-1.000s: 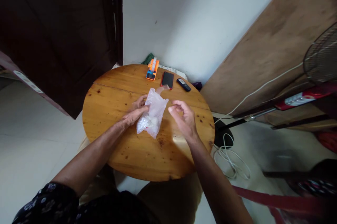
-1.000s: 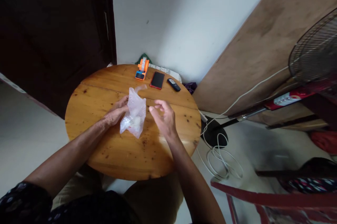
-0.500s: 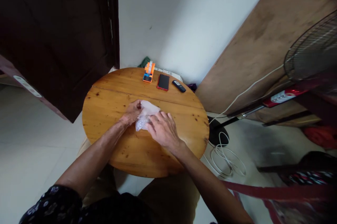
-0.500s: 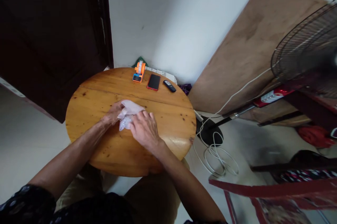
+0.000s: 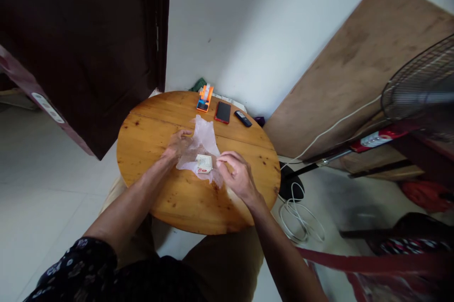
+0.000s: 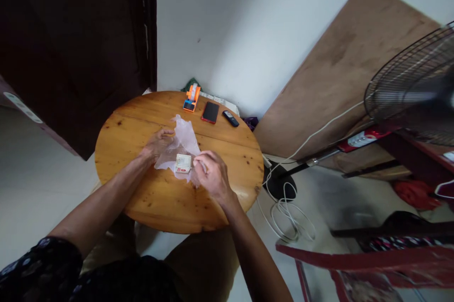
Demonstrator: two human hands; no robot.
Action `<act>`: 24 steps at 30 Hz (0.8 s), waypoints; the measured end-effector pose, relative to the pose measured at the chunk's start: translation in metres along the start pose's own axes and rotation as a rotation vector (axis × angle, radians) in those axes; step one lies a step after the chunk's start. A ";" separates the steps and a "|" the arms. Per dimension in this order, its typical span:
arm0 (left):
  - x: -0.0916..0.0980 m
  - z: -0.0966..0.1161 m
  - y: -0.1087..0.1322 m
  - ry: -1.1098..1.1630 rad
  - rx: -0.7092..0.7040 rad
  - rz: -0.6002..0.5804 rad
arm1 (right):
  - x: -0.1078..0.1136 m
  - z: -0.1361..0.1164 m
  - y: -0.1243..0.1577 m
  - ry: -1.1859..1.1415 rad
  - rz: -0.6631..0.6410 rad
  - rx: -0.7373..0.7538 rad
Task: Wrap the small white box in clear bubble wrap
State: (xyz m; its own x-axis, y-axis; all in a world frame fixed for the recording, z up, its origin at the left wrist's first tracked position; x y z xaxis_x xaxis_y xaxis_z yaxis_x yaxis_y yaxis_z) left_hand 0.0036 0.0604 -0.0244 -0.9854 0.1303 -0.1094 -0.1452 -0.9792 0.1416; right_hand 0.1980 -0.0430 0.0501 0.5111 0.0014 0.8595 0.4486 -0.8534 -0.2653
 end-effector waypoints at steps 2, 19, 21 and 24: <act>-0.001 -0.001 0.000 0.034 0.017 -0.014 | -0.001 -0.022 0.002 -0.038 -0.054 0.115; -0.013 0.036 0.035 -0.858 -0.407 -0.297 | -0.018 0.048 -0.045 0.410 -0.393 -0.337; -0.005 0.032 0.029 -1.026 -0.302 -0.233 | -0.025 0.058 -0.033 0.376 -0.326 -0.323; 0.003 0.026 0.024 -1.228 -0.182 -0.237 | -0.034 0.067 -0.021 0.344 -0.245 -0.318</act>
State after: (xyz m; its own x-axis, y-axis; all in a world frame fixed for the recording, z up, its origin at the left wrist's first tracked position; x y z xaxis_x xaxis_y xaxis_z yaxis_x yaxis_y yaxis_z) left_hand -0.0052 0.0417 0.0044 -0.3841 0.2677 0.8836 -0.4107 -0.9067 0.0962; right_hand 0.2201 0.0100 -0.0025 0.1250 0.0948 0.9876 0.2528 -0.9656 0.0608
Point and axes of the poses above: each hand's wrist, its own y-axis away from the middle knuckle, its own x-axis out of the back of the hand, z = x × y, the point moved 3 cm from there along -y, towards the middle knuckle, and after that the axes turned 14 degrees about -z, right-handed, at the moved point
